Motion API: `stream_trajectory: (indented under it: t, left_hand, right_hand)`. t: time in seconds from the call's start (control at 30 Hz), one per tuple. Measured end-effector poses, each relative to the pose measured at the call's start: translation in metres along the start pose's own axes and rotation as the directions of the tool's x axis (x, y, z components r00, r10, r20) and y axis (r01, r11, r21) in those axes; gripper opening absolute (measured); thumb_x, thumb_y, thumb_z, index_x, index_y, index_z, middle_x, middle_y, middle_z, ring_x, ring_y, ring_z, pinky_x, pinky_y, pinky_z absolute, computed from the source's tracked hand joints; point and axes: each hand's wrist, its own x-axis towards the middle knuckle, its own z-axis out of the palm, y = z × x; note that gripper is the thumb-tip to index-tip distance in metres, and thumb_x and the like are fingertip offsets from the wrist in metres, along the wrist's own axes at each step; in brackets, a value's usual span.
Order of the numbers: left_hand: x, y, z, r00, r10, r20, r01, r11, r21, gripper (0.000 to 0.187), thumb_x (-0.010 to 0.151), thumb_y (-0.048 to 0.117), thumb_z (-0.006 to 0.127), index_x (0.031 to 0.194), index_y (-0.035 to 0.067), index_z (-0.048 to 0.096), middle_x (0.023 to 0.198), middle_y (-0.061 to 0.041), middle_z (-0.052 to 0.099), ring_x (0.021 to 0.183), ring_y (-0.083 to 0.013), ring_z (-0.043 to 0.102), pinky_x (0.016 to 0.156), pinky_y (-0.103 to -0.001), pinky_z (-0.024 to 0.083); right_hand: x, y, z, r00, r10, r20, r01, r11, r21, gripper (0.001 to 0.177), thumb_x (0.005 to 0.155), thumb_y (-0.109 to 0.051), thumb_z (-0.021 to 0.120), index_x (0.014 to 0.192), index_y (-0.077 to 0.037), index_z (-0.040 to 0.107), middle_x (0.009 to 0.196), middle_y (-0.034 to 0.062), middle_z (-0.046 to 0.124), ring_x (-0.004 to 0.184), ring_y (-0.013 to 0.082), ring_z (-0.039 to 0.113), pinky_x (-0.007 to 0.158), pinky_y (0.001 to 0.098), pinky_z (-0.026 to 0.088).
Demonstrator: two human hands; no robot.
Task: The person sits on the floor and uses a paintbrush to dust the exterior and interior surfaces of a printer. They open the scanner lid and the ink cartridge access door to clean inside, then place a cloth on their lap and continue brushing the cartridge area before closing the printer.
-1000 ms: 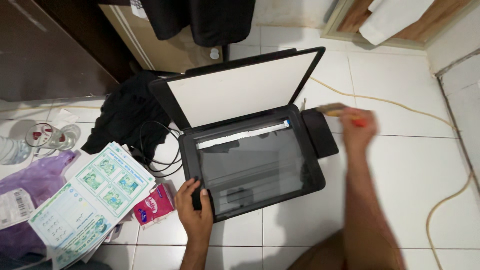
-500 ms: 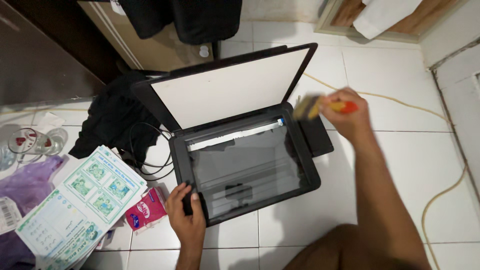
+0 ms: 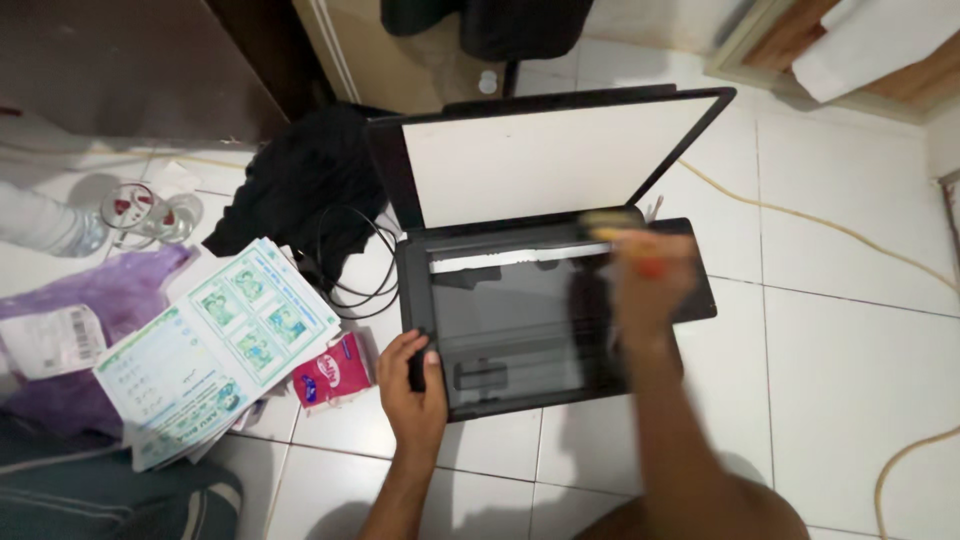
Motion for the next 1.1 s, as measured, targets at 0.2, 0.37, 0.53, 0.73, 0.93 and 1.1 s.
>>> stream_trajectory:
  t: [0.2,0.37,0.53,0.73,0.93,1.1]
  left_hand:
    - [-0.003,-0.013,-0.001,0.997,-0.001,-0.080,-0.008,0.995,-0.103,0.020,0.095,-0.003,0.052,0.113,-0.002,0.062,0.125,-0.017,0.065,0.125,-0.0295,0.059,0.112,-0.040,0.042]
    - [-0.009,-0.023,0.001,0.993,-0.072,-0.095,0.043,0.961,-0.273,0.021,0.095,-0.006,0.048,0.114,-0.002,0.057,0.128,-0.018,0.061,0.124,-0.0292,0.058,0.112,-0.039,0.043]
    - [-0.006,-0.025,0.005,0.987,-0.128,-0.095,0.087,0.934,-0.347,0.022,0.096,-0.006,0.047,0.115,-0.002,0.056,0.129,-0.018,0.062,0.124,-0.0273,0.059,0.113,-0.038,0.043]
    - [-0.004,-0.023,0.003,0.951,-0.280,-0.130,0.181,0.848,-0.498,0.021,0.103,0.002,0.043,0.121,-0.001,0.053,0.127,-0.016,0.059,0.124,-0.0258,0.056,0.113,-0.038,0.042]
    - [0.021,-0.033,-0.061,0.838,-0.183,-0.514,-0.214,0.757,-0.618,0.026,0.113,0.025,0.045,0.127,0.004,0.052,0.127,-0.011,0.057,0.123,-0.0228,0.056,0.113,-0.038,0.046]
    - [0.031,-0.035,-0.090,0.840,-0.229,-0.491,-0.139,0.784,-0.604,0.021,0.113,0.020,0.040,0.124,0.005,0.050,0.122,-0.012,0.058,0.113,-0.0206,0.058,0.101,-0.036,0.050]
  right_hand:
    - [-0.102,-0.148,0.119,0.911,-0.202,0.360,-0.069,0.786,0.615,0.012,0.086,-0.012,0.077,0.098,-0.011,0.074,0.095,0.0085,0.069,0.092,0.0267,0.067,0.082,0.0376,0.054]
    - [-0.076,-0.089,0.095,0.885,0.122,0.450,-0.217,0.962,0.167,0.023,0.085,-0.025,0.073,0.097,-0.008,0.063,0.091,0.0105,0.068,0.086,0.0276,0.068,0.075,0.0371,0.054]
    - [0.037,0.080,-0.035,0.984,0.178,0.024,-0.150,0.743,0.653,0.009,0.098,-0.011,0.056,0.094,-0.004,0.060,0.097,0.0155,0.070,0.089,0.0244,0.068,0.074,0.0272,0.052]
    - [-0.029,0.005,0.002,0.965,-0.252,0.071,0.240,0.960,0.145,0.016,0.096,-0.003,0.068,0.110,-0.003,0.061,0.107,0.0088,0.064,0.099,0.0194,0.062,0.089,0.0315,0.053]
    - [-0.082,-0.176,0.023,0.515,-0.410,0.752,-0.235,0.777,0.584,0.019,0.093,-0.009,0.075,0.112,-0.011,0.073,0.116,0.0091,0.074,0.110,0.0244,0.072,0.099,0.0382,0.058]
    - [-0.012,-0.165,0.018,0.538,-0.429,0.726,0.181,0.900,0.397,0.006,0.102,-0.006,0.069,0.097,-0.006,0.066,0.117,0.0096,0.070,0.118,0.0231,0.069,0.099,0.0326,0.058]
